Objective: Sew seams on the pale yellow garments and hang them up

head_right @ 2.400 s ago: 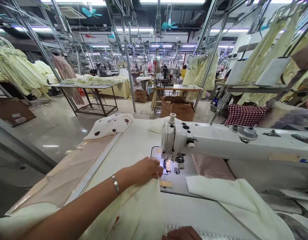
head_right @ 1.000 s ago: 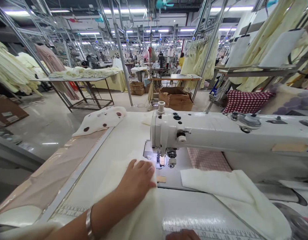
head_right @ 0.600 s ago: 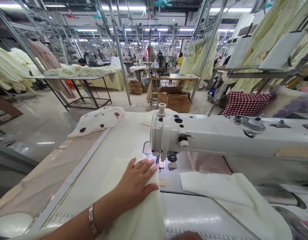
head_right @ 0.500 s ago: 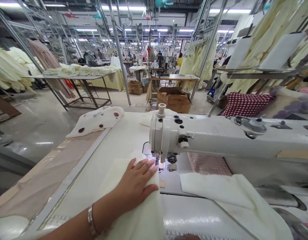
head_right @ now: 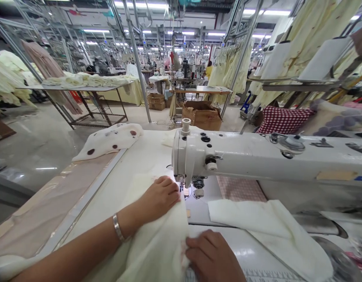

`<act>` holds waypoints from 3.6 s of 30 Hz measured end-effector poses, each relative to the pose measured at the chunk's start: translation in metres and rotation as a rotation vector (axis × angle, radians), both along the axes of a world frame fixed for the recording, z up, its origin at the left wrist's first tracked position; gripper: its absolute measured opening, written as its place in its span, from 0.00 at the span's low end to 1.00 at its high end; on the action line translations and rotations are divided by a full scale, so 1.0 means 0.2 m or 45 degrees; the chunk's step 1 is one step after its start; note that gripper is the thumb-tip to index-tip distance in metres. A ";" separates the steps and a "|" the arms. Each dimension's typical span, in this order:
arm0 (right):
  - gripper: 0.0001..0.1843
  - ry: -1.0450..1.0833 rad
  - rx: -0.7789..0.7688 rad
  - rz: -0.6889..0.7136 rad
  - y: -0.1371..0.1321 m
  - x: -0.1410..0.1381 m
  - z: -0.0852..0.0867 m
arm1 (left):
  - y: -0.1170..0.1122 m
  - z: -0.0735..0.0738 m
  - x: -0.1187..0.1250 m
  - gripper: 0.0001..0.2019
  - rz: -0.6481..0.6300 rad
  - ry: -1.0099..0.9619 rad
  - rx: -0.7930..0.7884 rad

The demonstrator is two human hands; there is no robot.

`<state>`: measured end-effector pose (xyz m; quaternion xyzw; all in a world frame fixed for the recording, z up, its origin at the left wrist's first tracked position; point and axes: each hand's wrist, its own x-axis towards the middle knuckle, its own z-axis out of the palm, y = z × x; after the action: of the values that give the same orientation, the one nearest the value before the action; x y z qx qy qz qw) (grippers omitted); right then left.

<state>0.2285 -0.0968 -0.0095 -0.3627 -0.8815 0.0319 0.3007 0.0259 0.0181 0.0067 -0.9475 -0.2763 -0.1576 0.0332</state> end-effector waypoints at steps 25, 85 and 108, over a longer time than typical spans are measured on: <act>0.08 0.181 -0.088 0.094 0.10 -0.11 0.16 | -0.58 0.05 0.07 0.26 0.397 -0.691 -0.334; 0.12 -0.193 0.201 -0.184 0.41 -0.03 -0.02 | 0.08 0.01 -0.08 0.13 -0.272 -0.004 -0.089; 0.13 -0.136 0.176 -0.144 0.36 -0.04 0.05 | 0.08 0.01 -0.05 0.08 0.039 -0.181 -0.221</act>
<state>0.2200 -0.0257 -0.0005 -0.3913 -0.8745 -0.0652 0.2790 0.0161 0.0345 0.0086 -0.9289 -0.3049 -0.1996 -0.0664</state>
